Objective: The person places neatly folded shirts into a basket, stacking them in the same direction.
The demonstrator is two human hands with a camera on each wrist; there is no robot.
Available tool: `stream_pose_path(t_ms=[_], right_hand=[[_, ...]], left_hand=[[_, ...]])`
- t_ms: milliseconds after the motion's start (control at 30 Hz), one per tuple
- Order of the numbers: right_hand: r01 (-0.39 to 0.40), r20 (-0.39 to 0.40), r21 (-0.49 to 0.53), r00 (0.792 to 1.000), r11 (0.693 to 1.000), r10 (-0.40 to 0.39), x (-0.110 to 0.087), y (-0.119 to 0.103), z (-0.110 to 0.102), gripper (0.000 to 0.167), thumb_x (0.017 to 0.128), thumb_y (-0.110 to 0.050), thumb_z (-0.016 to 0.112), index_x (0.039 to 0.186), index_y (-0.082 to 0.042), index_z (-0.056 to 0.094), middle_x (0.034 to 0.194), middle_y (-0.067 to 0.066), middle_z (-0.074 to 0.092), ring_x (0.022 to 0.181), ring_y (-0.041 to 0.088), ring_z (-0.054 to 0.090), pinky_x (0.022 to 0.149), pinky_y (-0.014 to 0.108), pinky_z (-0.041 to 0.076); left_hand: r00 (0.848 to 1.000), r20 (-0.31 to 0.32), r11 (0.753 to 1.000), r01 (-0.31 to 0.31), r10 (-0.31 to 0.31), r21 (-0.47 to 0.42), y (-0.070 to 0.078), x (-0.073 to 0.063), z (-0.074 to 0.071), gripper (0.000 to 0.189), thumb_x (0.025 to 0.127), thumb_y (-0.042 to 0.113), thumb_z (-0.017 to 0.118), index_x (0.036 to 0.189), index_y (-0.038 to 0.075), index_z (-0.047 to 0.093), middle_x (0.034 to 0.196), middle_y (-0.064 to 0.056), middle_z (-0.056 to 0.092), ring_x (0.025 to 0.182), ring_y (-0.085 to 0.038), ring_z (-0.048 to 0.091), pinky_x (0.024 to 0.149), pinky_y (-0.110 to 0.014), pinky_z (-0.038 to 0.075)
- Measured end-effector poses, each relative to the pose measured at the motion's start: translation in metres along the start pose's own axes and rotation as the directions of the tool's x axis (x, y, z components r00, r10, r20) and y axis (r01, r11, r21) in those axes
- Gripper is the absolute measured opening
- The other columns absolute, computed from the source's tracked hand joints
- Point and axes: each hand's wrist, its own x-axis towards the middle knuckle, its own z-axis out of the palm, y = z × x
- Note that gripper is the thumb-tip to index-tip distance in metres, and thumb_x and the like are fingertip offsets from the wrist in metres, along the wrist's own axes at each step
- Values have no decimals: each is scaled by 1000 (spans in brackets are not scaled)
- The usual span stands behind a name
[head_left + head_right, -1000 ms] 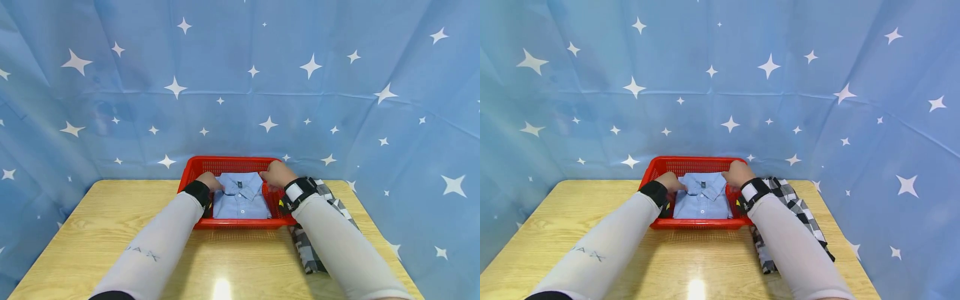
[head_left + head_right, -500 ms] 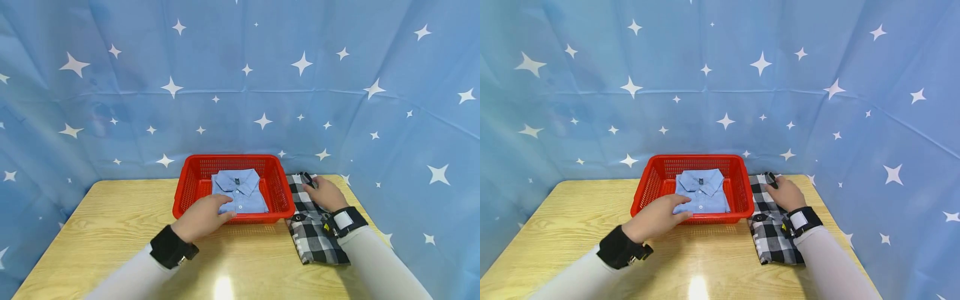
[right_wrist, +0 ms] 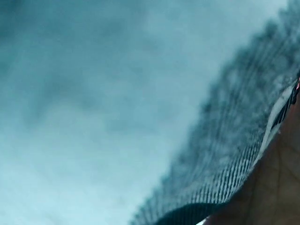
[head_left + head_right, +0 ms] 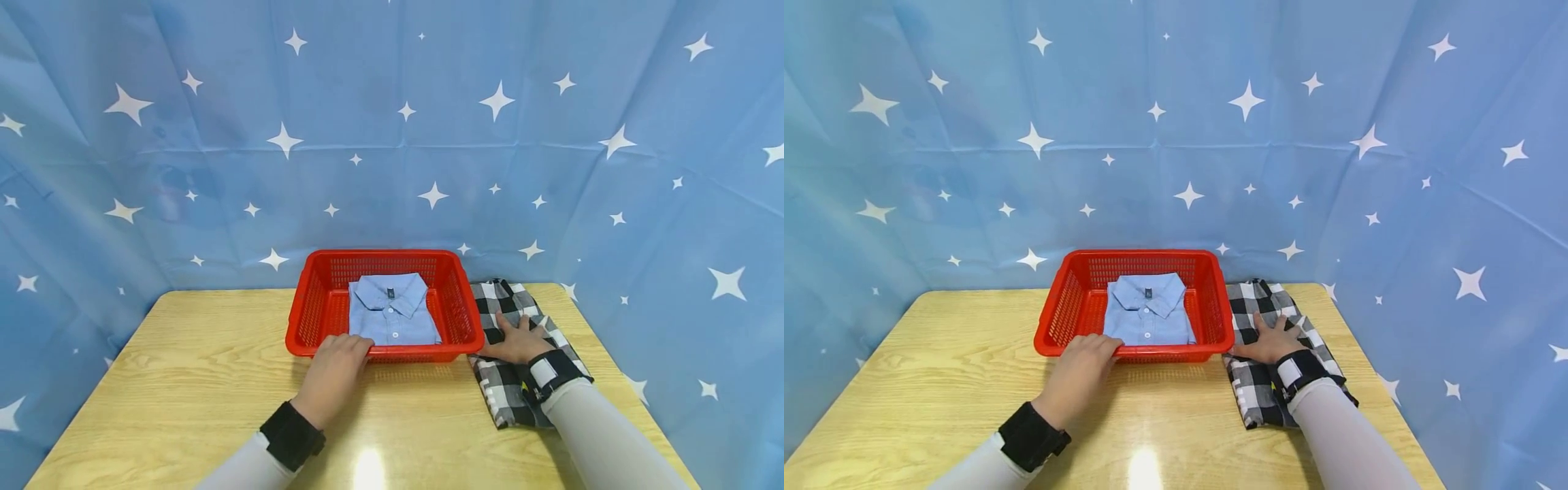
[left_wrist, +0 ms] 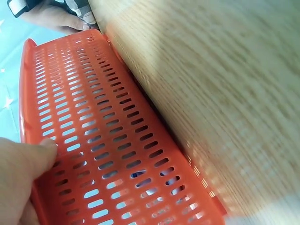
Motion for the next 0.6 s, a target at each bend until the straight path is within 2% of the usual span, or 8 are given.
stream_pose_path(t_ms=[267, 467, 600], right_hand=[[22, 9, -32, 1000, 999, -22, -5, 9, 1, 121, 78, -87, 60, 167, -16, 17, 164, 44, 2, 141, 79, 8, 98, 89, 30], [130, 25, -72, 991, 989, -128, -27, 18, 4, 115, 81, -82, 64, 166, -17, 22, 165, 41, 8, 143, 76, 7, 99, 89, 30], [121, 58, -88, 992, 989, -116, -42, 20, 7, 117, 77, -84, 65, 166, -21, 22, 168, 37, 8, 146, 73, 5, 98, 90, 29]], left_hand=[[999, -39, 998, 33, -31, 52, 1, 6, 3, 22, 90, 4, 77, 111, 11, 72, 101, -3, 75, 93, -21, 67, 82, -34, 48], [997, -50, 998, 61, -59, 28, 3, 8, 1, 18, 90, 6, 78, 107, 11, 73, 98, -3, 76, 89, -22, 66, 79, -34, 46], [997, -41, 997, 71, -70, 22, 5, 9, -2, 18, 89, 8, 80, 106, 11, 73, 98, -4, 77, 88, -22, 67, 78, -34, 46]])
